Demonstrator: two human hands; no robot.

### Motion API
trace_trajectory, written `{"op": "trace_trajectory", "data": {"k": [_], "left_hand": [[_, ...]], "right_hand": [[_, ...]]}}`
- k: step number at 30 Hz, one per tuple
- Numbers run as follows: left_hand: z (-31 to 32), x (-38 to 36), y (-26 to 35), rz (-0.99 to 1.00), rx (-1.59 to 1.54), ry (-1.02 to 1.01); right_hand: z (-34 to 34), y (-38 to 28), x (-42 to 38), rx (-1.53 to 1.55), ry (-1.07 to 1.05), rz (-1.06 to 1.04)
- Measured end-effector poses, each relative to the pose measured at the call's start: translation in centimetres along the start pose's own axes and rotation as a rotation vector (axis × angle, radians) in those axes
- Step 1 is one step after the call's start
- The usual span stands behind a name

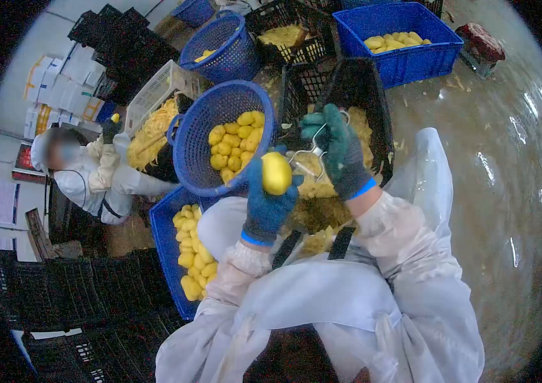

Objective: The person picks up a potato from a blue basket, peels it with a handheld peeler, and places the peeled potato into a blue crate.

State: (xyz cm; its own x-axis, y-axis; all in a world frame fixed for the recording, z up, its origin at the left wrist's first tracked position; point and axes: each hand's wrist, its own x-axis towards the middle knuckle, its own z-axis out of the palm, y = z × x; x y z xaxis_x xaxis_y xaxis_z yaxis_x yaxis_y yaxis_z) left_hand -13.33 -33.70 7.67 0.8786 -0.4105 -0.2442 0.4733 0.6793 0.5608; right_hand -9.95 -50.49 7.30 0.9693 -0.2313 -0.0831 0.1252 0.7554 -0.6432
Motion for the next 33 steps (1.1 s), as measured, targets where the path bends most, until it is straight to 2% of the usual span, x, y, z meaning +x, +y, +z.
{"op": "trace_trajectory", "data": {"k": [1, 2, 4, 5, 6, 9, 10, 13, 14, 16, 17, 19, 20, 22, 25, 27, 28, 29, 30, 31, 33], "left_hand": [[0.2, 0.2, -0.8, 0.348, 0.442, 0.036], [0.5, 0.2, -2.1, 0.691, 0.882, 0.072], [1.1, -0.4, -2.7, 0.840, 1.123, 0.112], [1.6, -1.0, -2.4, 0.650, 0.924, 0.112], [2.4, -1.5, -1.8, 0.466, 0.721, 0.112], [2.1, -1.6, -1.6, 0.450, 0.699, 0.137], [1.2, -0.8, -2.2, 0.601, 0.909, 0.173], [1.4, 0.3, -2.9, 0.819, 1.010, 0.065], [1.0, -0.6, -2.1, 0.581, 0.846, -0.049], [0.9, -0.7, -0.8, 0.240, 0.470, -0.092], [0.9, -0.8, -0.1, 0.082, 0.285, -0.065], [2.6, -1.0, 0.8, -0.269, -0.124, 0.127], [3.3, -1.1, 1.1, -0.296, -0.159, 0.138], [1.9, -0.7, -0.6, -0.030, 0.194, 0.128], [0.6, -0.9, -1.3, 0.182, 0.664, -0.001], [0.2, -0.7, -1.1, -0.201, 0.158, 0.074], [0.5, -0.9, -0.5, -0.203, 0.146, 0.020], [0.6, -0.8, -0.2, -0.183, 0.185, 0.037], [0.7, -0.8, -0.1, -0.164, 0.221, 0.056], [0.6, -0.9, -0.1, -0.150, 0.254, 0.077], [0.4, -1.2, -0.8, 0.194, 0.603, -0.111]], "right_hand": [[0.8, 0.3, -0.5, -0.005, -0.006, -0.007], [1.6, 0.1, -1.1, 0.010, -0.068, 0.097], [0.8, 1.2, -0.3, -0.048, -0.094, 0.099], [0.3, 2.2, 0.5, -0.074, -0.109, 0.100], [-1.7, 2.4, 2.4, -0.041, -0.015, 0.102], [-2.7, 1.0, 2.5, -0.019, 0.115, -0.080], [-1.0, 0.3, 1.2, -0.060, 0.032, 0.002], [0.5, 2.3, -0.6, -0.173, -0.030, 0.140], [-1.7, 3.9, 1.5, 0.000, -0.057, 0.078], [-5.4, 2.1, 4.1, 0.007, 0.065, -0.032], [-6.3, 1.7, 4.7, 0.015, 0.137, -0.082], [-4.6, -0.1, 2.4, -0.063, 0.113, -0.044], [-3.0, -0.6, 1.2, -0.058, 0.074, -0.025], [-1.4, -0.3, 0.5, 0.004, -0.048, 0.013], [0.5, 0.9, -0.7, -0.187, -0.100, 0.106], [-2.1, 1.8, 1.8, -0.090, -0.030, 0.077], [-3.8, 1.6, 3.1, -0.054, 0.004, 0.022], [-4.6, 1.5, 3.8, -0.015, 0.038, -0.035], [-3.1, 0.5, 2.6, 0.044, -0.001, -0.028], [-2.0, 0.6, 1.6, -0.022, -0.050, 0.027], [0.0, 1.2, 0.2, -0.156, -0.138, 0.126]]}}
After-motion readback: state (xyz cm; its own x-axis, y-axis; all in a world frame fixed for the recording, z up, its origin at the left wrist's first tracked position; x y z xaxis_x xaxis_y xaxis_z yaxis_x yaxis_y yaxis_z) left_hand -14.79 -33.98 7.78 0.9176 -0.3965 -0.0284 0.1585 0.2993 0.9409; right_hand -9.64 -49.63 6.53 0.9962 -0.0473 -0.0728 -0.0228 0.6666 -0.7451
